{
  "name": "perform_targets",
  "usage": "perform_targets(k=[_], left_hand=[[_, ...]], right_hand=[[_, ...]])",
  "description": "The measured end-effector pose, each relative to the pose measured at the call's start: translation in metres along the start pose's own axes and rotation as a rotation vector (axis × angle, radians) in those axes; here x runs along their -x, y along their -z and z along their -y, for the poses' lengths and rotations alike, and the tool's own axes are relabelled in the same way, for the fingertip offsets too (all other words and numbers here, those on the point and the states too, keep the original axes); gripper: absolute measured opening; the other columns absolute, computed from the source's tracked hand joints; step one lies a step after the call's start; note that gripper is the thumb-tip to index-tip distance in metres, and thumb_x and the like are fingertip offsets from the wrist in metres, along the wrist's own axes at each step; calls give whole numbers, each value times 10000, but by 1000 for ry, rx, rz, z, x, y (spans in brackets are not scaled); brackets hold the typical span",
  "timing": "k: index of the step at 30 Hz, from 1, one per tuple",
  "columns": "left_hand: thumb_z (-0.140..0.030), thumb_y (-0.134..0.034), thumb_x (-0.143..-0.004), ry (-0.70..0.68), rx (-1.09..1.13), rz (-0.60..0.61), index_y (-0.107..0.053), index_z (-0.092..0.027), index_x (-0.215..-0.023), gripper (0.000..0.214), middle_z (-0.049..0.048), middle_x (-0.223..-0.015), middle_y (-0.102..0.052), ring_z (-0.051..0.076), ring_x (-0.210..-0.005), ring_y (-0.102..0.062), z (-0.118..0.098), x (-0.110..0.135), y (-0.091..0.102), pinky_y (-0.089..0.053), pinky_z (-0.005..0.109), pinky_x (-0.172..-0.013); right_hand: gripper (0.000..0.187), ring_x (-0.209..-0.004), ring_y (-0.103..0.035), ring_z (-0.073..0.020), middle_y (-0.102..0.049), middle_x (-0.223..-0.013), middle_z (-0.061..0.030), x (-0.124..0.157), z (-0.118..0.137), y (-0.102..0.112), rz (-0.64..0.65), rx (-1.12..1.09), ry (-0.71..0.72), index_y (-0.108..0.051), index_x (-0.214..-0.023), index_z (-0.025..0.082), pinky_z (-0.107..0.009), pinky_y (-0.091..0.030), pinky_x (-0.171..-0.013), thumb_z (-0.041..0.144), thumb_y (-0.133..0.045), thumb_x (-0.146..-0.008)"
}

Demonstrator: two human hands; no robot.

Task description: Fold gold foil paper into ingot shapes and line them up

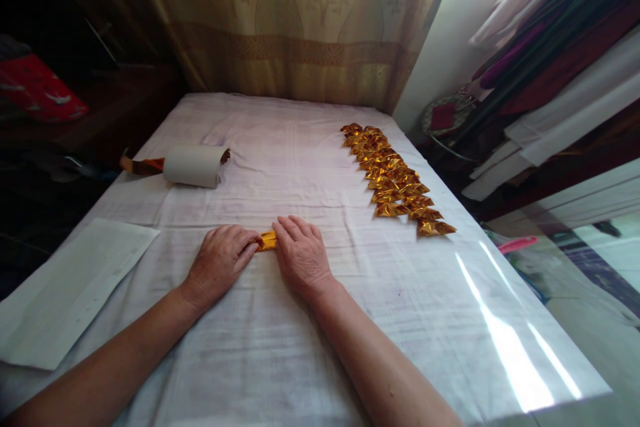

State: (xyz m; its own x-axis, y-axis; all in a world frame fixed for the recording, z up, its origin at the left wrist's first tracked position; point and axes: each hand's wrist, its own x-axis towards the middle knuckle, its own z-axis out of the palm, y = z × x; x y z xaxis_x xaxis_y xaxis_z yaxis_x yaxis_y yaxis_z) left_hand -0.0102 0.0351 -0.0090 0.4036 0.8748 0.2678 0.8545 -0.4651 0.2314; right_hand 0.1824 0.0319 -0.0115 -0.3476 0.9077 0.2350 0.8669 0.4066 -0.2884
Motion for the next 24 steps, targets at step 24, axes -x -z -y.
perform_targets(k=[24], left_hand=[[-250, -460, -955, 45, 18, -69, -667, -223, -1074, 240, 81, -1064, -696, 253, -1013, -611, 7, 8, 12, -452, 417, -899]], right_hand=[[626, -1486, -229, -307, -294, -1590, -97, 17, -16, 16, 286, 112, 54, -340, -1526, 195, -593, -185, -1186, 514, -406, -992]])
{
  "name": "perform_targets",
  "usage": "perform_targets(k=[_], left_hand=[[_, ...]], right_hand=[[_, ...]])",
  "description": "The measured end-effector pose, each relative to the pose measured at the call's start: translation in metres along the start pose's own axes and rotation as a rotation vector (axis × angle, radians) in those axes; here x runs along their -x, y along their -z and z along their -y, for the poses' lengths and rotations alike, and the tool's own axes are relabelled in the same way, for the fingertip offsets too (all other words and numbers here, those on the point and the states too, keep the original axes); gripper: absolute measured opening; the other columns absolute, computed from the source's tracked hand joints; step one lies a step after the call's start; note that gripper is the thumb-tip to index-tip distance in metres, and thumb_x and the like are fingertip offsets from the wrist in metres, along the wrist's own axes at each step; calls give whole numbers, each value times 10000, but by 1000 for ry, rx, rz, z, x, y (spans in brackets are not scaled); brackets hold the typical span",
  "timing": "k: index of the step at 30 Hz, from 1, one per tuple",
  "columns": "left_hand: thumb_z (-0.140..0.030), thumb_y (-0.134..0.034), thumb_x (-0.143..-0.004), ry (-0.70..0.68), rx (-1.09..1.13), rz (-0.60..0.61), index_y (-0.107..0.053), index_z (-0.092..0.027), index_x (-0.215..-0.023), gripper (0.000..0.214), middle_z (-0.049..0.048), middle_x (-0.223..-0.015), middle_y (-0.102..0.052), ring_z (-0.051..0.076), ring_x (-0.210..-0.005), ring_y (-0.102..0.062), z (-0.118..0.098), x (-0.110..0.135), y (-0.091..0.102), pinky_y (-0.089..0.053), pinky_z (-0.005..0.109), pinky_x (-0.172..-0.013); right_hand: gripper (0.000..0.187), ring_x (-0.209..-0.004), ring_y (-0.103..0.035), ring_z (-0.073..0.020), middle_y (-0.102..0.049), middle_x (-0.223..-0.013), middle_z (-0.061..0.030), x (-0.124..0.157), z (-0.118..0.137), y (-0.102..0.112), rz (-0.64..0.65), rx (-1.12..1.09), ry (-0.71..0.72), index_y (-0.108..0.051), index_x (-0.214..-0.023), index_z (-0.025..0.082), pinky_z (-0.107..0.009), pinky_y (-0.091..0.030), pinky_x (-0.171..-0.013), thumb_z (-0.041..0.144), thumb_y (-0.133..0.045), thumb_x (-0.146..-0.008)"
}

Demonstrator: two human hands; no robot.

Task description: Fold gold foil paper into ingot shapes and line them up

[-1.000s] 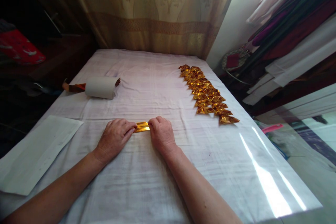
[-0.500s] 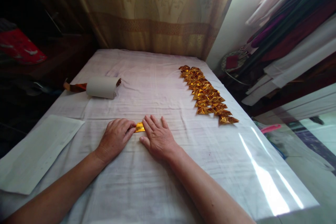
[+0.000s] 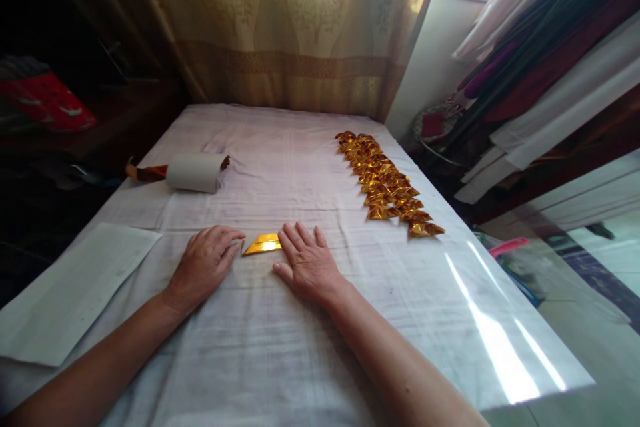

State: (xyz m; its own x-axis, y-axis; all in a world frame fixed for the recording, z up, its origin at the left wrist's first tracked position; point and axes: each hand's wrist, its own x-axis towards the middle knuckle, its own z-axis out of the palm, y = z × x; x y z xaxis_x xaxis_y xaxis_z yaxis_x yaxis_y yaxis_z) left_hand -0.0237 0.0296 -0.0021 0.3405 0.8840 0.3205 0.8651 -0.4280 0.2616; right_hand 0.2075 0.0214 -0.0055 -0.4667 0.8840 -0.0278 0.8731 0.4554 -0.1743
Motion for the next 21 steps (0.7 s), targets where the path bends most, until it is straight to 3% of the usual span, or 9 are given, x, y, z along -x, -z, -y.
perform_targets(k=[2, 4, 6, 8, 17, 21], left_hand=[[-269, -414, -978, -98, -8, -8, -623, -232, -1238, 335, 95, -1261, -654, 255, -1193, -559, -11, -3, -4, -381, 455, -1048], [-357, -370, -1004, -191, -15, 119, -519, -228, -1387, 431, 93, -1432, -554, 260, -1360, -441, -22, -6, -12, -231, 513, -1165], [-475, -333, -1006, -215, -33, 254, -439, -202, -1459, 539, 107, -1497, -485, 269, -1409, -390, -29, -6, -18, -181, 528, -1182], [-516, -303, -1003, -204, -66, 299, -392, -199, -1492, 590, 114, -1532, -433, 270, -1438, -350, -27, -2, -21, -129, 539, -1191], [-501, -409, -965, -215, -134, 302, -389, -263, -1497, 583, 74, -1511, -470, 284, -1440, -343, 6, 24, 0, -103, 545, -1191], [-453, -402, -985, -170, -67, 215, -574, -271, -1338, 433, 68, -1386, -605, 286, -1330, -481, 3, 13, 3, -176, 552, -1156]], right_hand=[[622, -1483, -237, -308, -304, -1586, -97, 0, 0, 0, -6, -1, 4, -346, -1524, 205, -597, -185, -1184, 518, -410, -990], [630, -1484, -234, -305, -306, -1584, -98, 0, 0, 1, -4, -5, -1, -342, -1525, 205, -595, -184, -1185, 530, -404, -990], [642, -1486, -230, -304, -291, -1589, -97, 1, -1, 0, 2, -10, -2, -331, -1529, 197, -587, -180, -1189, 541, -394, -990], [651, -1488, -223, -301, -274, -1595, -92, 0, -1, 0, 5, -17, 2, -323, -1532, 190, -579, -174, -1193, 543, -393, -990], [639, -1489, -222, -298, -280, -1595, -101, 2, -1, -3, -22, -13, -3, -337, -1526, 200, -586, -180, -1189, 528, -421, -984], [622, -1485, -234, -298, -282, -1593, -113, 3, 3, 0, -27, -17, -34, -360, -1517, 206, -580, -203, -1181, 520, -428, -985]])
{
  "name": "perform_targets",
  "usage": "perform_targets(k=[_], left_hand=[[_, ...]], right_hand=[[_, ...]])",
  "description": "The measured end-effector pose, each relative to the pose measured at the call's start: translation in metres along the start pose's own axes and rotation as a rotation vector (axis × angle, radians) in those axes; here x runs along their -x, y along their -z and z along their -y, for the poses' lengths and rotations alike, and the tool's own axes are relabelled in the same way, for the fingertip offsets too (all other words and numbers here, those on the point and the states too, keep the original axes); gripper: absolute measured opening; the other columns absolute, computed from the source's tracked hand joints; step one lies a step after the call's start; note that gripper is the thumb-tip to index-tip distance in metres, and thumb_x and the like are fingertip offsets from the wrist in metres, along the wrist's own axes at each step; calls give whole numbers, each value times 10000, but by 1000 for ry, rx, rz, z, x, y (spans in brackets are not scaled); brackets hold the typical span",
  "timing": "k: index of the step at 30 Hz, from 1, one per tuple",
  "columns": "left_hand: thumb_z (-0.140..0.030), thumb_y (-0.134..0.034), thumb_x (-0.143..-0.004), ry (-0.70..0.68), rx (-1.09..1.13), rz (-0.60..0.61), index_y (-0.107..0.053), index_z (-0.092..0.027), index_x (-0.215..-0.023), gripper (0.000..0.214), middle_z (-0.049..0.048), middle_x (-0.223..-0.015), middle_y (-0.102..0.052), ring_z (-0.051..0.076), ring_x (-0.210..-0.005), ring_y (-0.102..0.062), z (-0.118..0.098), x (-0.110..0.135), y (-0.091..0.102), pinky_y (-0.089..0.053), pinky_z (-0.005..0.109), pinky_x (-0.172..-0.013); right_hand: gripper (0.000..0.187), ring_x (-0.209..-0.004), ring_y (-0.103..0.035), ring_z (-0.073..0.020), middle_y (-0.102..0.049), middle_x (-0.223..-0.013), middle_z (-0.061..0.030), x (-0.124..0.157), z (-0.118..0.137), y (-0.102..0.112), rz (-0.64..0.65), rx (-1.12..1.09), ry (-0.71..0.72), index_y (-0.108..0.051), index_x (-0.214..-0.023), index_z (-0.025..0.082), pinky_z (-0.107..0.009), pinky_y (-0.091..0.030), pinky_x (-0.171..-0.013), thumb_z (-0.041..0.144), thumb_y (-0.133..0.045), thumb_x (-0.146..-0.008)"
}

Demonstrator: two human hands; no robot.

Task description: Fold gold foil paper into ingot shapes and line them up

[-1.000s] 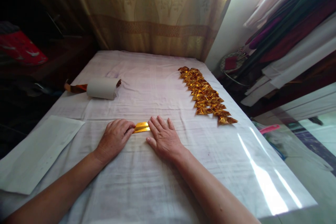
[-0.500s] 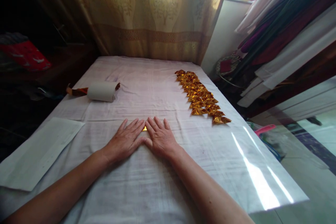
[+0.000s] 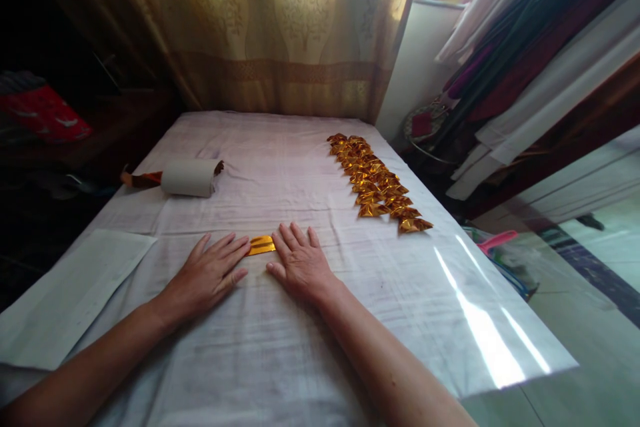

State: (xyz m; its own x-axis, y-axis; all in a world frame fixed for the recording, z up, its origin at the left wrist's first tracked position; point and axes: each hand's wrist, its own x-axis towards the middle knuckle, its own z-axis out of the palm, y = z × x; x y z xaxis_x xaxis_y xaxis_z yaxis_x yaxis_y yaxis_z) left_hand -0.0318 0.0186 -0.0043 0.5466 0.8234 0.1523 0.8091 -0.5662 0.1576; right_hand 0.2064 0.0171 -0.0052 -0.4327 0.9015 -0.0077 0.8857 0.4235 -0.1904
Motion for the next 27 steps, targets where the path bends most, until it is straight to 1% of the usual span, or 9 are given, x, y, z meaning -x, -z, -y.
perform_targets(k=[2, 5, 11, 16, 19, 22, 23, 25, 27], left_hand=[[-406, -414, -992, 60, 56, -44, -659, -270, -1168, 331, 56, -1246, -690, 264, -1193, -574, -2, -11, 4, -249, 531, -1114], [-423, -570, -917, 117, 93, -69, -642, -221, -1104, 285, 76, -1141, -697, 258, -1076, -598, -7, -27, 6, -403, 435, -968], [-365, -690, -836, 167, 118, -128, -630, -246, -952, 177, 36, -1007, -670, 251, -988, -571, -19, -37, -1, -388, 426, -911], [-287, -696, -825, 188, 185, -164, -599, -233, -942, 162, 23, -953, -674, 238, -948, -580, -23, -34, -4, -396, 407, -881], [-239, -665, -853, 122, 166, -232, -578, -218, -947, 130, 21, -904, -678, 223, -899, -595, -24, -33, -4, -412, 389, -864], [-182, -587, -906, -11, 114, -327, -569, -211, -916, 35, 16, -850, -675, 199, -826, -605, -22, -33, -5, -435, 355, -820], [-160, -558, -918, -55, 91, -348, -570, -210, -896, 56, 13, -829, -672, 195, -805, -607, -21, -32, -5, -442, 348, -805], [-127, -513, -932, -124, 47, -373, -579, -208, -871, 121, 13, -809, -671, 194, -792, -611, -20, -31, -5, -458, 339, -781], [-118, -489, -944, -167, 28, -394, -607, -203, -921, 147, 25, -861, -687, 192, -826, -621, -20, -30, -5, -480, 331, -795]], right_hand=[[605, -1484, -241, -293, -288, -1592, -112, 1, 2, 1, -11, -14, -15, -380, -1509, 212, -571, -204, -1182, 516, -428, -987], [579, -1476, -263, -292, -318, -1583, -120, 2, 3, 2, -40, -33, -33, -415, -1490, 222, -559, -209, -1180, 504, -447, -985], [536, -1454, -311, -309, -370, -1561, -133, 3, 1, 1, -91, -47, -36, -483, -1446, 241, -542, -236, -1169, 481, -501, -967], [498, -1430, -352, -319, -415, -1533, -146, 4, -1, -2, -143, -86, -16, -523, -1409, 234, -558, -260, -1150, 436, -539, -954], [419, -1392, -408, -311, -499, -1473, -135, 4, -6, -9, -248, -138, 34, -595, -1320, 214, -545, -307, -1125, 363, -586, -929], [193, -1302, -500, -291, -624, -1342, -96, 3, -9, -14, -422, -185, 103, -711, -1065, 225, -506, -362, -1083, 264, -604, -909], [147, -1254, -535, -276, -664, -1280, -81, 2, -10, -14, -477, -195, 127, -723, -989, 233, -481, -384, -1060, 238, -602, -907], [141, -1131, -594, -238, -720, -1148, -55, 1, -9, -13, -549, -205, 170, -727, -927, 246, -419, -429, -988, 206, -593, -911], [149, -998, -622, -207, -743, -1031, -41, 0, -6, -10, -569, -200, 200, -727, -931, 250, -371, -453, -892, 203, -586, -921]])
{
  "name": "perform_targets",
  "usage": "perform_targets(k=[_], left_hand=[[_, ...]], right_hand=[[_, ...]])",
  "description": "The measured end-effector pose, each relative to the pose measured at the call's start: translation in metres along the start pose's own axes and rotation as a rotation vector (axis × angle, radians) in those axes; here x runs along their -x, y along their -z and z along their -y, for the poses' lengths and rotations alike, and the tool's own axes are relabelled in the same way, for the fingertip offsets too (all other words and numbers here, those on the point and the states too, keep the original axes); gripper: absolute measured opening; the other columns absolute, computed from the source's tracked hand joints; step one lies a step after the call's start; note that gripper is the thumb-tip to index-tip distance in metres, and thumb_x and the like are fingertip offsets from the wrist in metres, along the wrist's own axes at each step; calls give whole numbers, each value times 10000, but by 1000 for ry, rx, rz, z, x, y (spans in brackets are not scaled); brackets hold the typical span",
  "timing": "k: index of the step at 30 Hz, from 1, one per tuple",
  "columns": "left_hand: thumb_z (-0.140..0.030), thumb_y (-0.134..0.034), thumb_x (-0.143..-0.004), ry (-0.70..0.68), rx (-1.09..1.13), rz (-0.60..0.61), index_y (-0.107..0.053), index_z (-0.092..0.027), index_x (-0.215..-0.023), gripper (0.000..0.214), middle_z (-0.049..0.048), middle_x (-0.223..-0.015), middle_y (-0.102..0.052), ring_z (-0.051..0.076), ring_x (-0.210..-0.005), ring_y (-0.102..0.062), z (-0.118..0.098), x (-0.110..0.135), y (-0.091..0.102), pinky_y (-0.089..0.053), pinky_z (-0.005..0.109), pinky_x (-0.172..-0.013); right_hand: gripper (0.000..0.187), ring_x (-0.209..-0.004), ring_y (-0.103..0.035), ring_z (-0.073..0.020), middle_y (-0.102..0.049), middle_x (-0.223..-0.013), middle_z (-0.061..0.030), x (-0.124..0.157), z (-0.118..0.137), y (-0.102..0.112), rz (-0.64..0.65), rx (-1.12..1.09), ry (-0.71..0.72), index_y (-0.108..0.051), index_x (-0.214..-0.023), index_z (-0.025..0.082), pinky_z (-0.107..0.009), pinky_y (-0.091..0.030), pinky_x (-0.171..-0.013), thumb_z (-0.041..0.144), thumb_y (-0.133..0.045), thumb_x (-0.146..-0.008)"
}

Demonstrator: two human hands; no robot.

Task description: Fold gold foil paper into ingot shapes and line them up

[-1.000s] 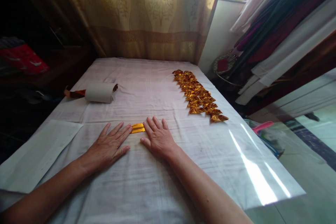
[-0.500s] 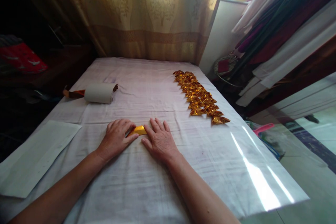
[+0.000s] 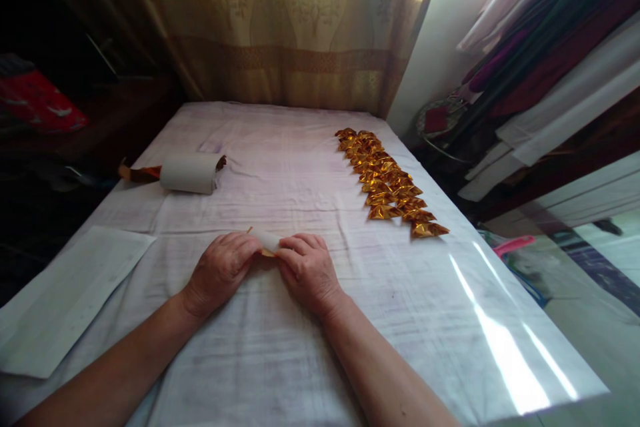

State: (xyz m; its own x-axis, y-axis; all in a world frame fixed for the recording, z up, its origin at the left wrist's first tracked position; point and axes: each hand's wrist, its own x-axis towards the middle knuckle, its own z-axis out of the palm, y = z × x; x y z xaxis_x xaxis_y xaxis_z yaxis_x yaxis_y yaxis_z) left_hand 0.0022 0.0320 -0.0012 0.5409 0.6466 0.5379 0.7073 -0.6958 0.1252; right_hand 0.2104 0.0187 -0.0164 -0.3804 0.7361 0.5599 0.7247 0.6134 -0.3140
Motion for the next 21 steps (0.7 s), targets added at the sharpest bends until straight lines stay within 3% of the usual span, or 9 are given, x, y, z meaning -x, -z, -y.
perform_targets(k=[3, 6, 9, 15, 21], left_hand=[[-133, -487, -961, -44, 50, 1, -634, -206, -1079, 202, 38, -966, -698, 176, -887, -628, -3, 2, 1, -507, 314, -853], [-165, -513, -963, -53, 140, 39, -667, -211, -1068, 192, 37, -964, -693, 166, -892, -626, -6, 3, 2, -529, 290, -828], [-214, -523, -968, -4, 231, 48, -691, -217, -1029, 179, 41, -971, -698, 167, -902, -637, -3, 5, 2, -546, 288, -822], [-215, -523, -967, 78, 376, 0, -669, -210, -995, 149, 54, -1037, -719, 178, -1036, -661, 13, 8, 1, -539, 338, -956], [-169, -532, -931, 66, 459, 23, -651, -211, -975, 133, 42, -1024, -732, 185, -1089, -657, 21, 7, 5, -512, 374, -1027]], right_hand=[[153, -846, -618, -184, -747, -914, -31, -2, 4, 3, 36, 9, 25, -726, -916, 238, -345, -443, -789, 205, -578, -936], [143, -809, -614, -178, -743, -887, -28, -2, 4, 3, 79, -15, 23, -723, -917, 233, -341, -436, -769, 215, -583, -937], [170, -908, -626, -194, -742, -994, -42, 0, 1, 2, 81, -65, 17, -712, -1017, 234, -357, -449, -830, 192, -584, -912], [432, -1170, -565, -249, -662, -1260, -87, 3, -6, -4, 64, -72, -19, -667, -1169, 228, -425, -450, -965, 59, -553, -787], [267, -1143, -584, -224, -686, -1225, -57, 3, -9, -5, 45, -4, 56, -719, -1071, 297, -392, -460, -933, 143, -599, -889]])
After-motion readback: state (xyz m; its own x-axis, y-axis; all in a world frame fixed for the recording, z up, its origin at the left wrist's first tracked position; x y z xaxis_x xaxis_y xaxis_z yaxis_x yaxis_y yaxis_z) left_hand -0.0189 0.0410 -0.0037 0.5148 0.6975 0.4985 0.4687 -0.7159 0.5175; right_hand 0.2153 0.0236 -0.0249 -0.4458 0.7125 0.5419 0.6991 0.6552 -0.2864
